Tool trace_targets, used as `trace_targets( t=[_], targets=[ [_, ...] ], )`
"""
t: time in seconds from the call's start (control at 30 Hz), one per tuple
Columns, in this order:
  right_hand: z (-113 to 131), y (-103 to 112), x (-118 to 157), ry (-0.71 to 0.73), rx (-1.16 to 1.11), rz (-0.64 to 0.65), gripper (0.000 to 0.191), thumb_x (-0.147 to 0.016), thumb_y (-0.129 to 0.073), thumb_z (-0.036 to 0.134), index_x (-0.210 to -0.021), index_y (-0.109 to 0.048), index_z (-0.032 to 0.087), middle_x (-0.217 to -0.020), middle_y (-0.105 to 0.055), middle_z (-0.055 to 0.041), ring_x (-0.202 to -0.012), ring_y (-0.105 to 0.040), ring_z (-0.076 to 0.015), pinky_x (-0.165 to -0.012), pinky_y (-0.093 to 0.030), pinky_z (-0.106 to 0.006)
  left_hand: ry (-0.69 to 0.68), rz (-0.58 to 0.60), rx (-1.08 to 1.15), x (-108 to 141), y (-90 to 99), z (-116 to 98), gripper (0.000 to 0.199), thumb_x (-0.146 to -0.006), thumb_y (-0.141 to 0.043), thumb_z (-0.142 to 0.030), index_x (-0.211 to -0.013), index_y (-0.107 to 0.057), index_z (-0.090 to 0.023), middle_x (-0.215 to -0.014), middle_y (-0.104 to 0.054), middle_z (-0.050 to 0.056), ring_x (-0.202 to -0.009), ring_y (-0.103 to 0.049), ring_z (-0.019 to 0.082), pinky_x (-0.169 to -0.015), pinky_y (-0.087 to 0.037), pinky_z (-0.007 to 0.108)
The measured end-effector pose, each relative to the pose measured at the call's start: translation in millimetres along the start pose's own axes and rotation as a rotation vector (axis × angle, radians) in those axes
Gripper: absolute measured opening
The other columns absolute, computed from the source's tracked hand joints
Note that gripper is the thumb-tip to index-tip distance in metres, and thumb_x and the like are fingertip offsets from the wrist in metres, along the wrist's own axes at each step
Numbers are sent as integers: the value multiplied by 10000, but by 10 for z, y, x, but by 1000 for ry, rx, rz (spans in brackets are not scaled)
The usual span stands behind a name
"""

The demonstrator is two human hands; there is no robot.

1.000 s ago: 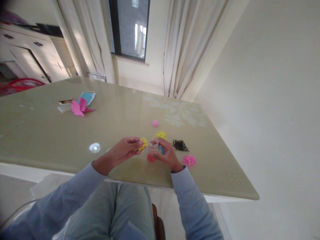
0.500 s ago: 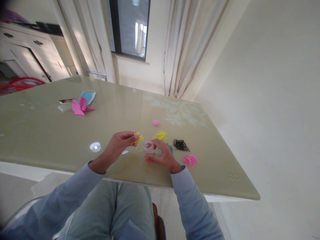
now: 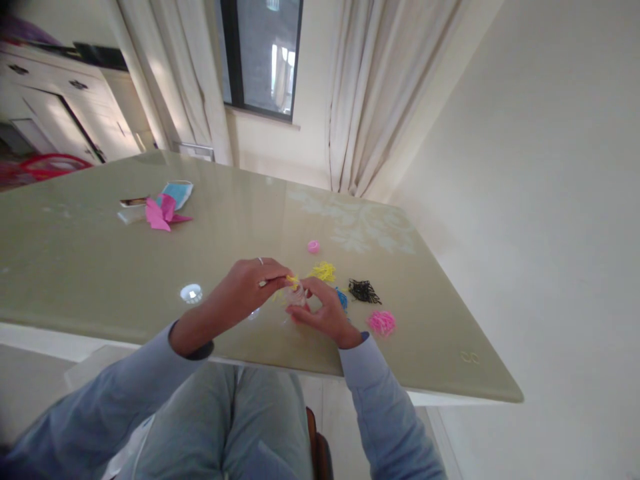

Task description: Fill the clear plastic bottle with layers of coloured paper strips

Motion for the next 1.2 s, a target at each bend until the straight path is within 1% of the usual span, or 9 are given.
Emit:
trace_targets(
  t=[0.13, 0.23, 0.5, 0.63, 0.73, 0.83, 1.0, 1.07, 1.2],
  targets=[
    [-26, -13, 9, -13, 27, 18, 359, -834, -722, 534, -983, -673, 211, -847, -680, -56, -791, -618, -211, -729, -507, -324, -70, 128, -172, -62, 59, -172, 164, -907, -612, -122, -854, -760, -168, -881, -760, 57, -828, -692, 190, -757, -476, 274],
    [-42, -18, 16, -45, 34, 36, 373, -824, -719, 559, -972, -677, 219, -867, -683, -64, -832, -625, -225, -755, -510, -332, -62, 203, -240, -111, 68, -236, 179, -915, -597, -119, -844, -757, -156, -858, -754, 69, -807, -690, 193, -738, -472, 279],
    [-63, -27, 23, -44, -23, -8, 374, -791, -771, 521, -961, -661, 207, -829, -664, -32, -725, -574, -170, -702, -482, -301, -79, 353, -299, -213, 43, -83, 211, -909, -563, -129, -817, -750, -162, -849, -766, 94, -801, -696, 220, -720, -454, 306],
    [-71, -23, 16, -93, -59, 19, 394, -777, -774, 559, -933, -683, 209, -817, -666, -33, -733, -581, -179, -698, -470, -301, -103, 410, -329, -276, 68, -123, 234, -867, -546, -69, -792, -751, -154, -812, -756, 109, -723, -675, 211, -645, -424, 296],
    [-82, -12, 22, -133, -86, 28, 428, -762, -775, 586, -955, -702, 211, -847, -682, -45, -781, -605, -204, -732, -471, -316, -129, 418, -297, -327, 67, -195, 246, -850, -536, -51, -820, -761, -147, -831, -753, 116, -730, -670, 204, -637, -414, 291],
    [-102, -10, 34, -173, -101, 41, 451, -769, -771, 580, -1022, -703, 213, -906, -701, -57, -818, -615, -215, -769, -471, -329, -128, 381, -259, -365, 43, -233, 221, -853, -547, -88, -812, -755, -150, -790, -742, 100, -698, -653, 191, -617, -385, 287],
    [-114, -11, 48, -188, -104, 37, 406, -774, -764, 580, -886, -671, 202, -847, -672, -43, -781, -585, -194, -736, -449, -317, -108, 299, -261, -385, 30, -222, 183, -849, -554, -118, -817, -732, -148, -687, -697, 63, -605, -588, 162, -548, -293, 278],
    [-106, -7, 48, -186, -119, 36, 409, -771, -767, 578, -875, -658, 198, -848, -663, -44, -783, -580, -192, -733, -445, -316, -126, 277, -215, -395, 49, -201, 183, -856, -552, -121, -835, -730, -156, -697, -698, 47, -601, -579, 148, -551, -296, 268],
    [-79, 10, 33, -195, -125, 17, 390, -771, -777, 552, -846, -646, 193, -816, -637, -34, -755, -557, -178, -718, -436, -308, -167, 303, -116, -416, 72, -127, 213, -862, -556, -102, -779, -742, -161, -748, -730, 37, -667, -623, 134, -624, -366, 246]
  ],
)
Point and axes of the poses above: each hand's wrist, its own x-axis away from the middle knuckle, its own y-axis out of the back of the hand, z = x × y, the point moved 2 cm from there along -x, towards the middle knuckle
